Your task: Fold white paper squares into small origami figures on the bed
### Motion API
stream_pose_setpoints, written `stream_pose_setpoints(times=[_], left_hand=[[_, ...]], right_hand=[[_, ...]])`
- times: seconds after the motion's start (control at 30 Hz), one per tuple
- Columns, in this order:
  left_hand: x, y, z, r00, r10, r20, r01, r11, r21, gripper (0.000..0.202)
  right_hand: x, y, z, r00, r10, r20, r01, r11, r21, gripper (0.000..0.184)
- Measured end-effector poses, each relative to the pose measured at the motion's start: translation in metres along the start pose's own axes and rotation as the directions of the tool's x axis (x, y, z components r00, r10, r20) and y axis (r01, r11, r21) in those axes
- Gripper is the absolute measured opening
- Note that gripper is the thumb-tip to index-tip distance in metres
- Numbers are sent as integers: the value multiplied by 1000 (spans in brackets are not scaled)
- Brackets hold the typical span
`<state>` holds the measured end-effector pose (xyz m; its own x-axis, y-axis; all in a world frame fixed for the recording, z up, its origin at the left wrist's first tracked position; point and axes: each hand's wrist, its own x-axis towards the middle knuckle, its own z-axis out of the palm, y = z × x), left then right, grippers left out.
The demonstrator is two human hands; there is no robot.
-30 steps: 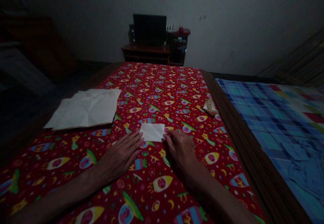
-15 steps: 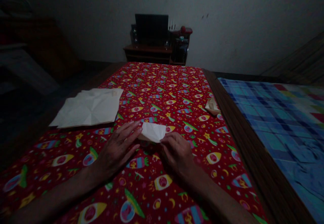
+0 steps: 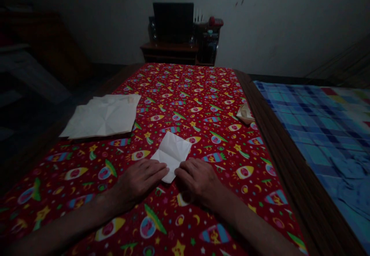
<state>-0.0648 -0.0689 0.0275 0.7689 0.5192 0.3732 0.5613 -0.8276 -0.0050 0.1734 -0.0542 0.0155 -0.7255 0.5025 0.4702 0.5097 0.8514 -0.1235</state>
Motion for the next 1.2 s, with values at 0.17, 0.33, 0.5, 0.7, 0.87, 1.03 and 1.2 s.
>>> stream_pose_setpoints(times=[0.17,0.33,0.5,0.7,0.87,1.03,1.2], left_hand=[[-1,0,3,993,-112,20,114,980,-164,19],[4,-1,5,925,-377,39,353,819,-453,16],[12,-5,8,859,-506,75,481,750,-453,22],[18,-9,9,842,-535,72,514,754,-408,22],[16,-9,10,840,-536,86,518,745,-420,19],[14,-11,14,842,-530,97,518,745,-420,20],[15,-12,14,842,-531,96,518,744,-423,22]], right_hand=[[0,3,4,995,96,-1,-95,994,54,20],[6,2,0,940,323,109,-340,915,218,17],[9,4,1,927,357,116,-375,873,312,17],[8,4,4,918,385,99,-396,869,296,19],[10,4,3,903,413,121,-431,864,261,17],[15,2,6,882,455,123,-468,875,124,22],[14,2,13,893,441,94,-444,895,25,24]])
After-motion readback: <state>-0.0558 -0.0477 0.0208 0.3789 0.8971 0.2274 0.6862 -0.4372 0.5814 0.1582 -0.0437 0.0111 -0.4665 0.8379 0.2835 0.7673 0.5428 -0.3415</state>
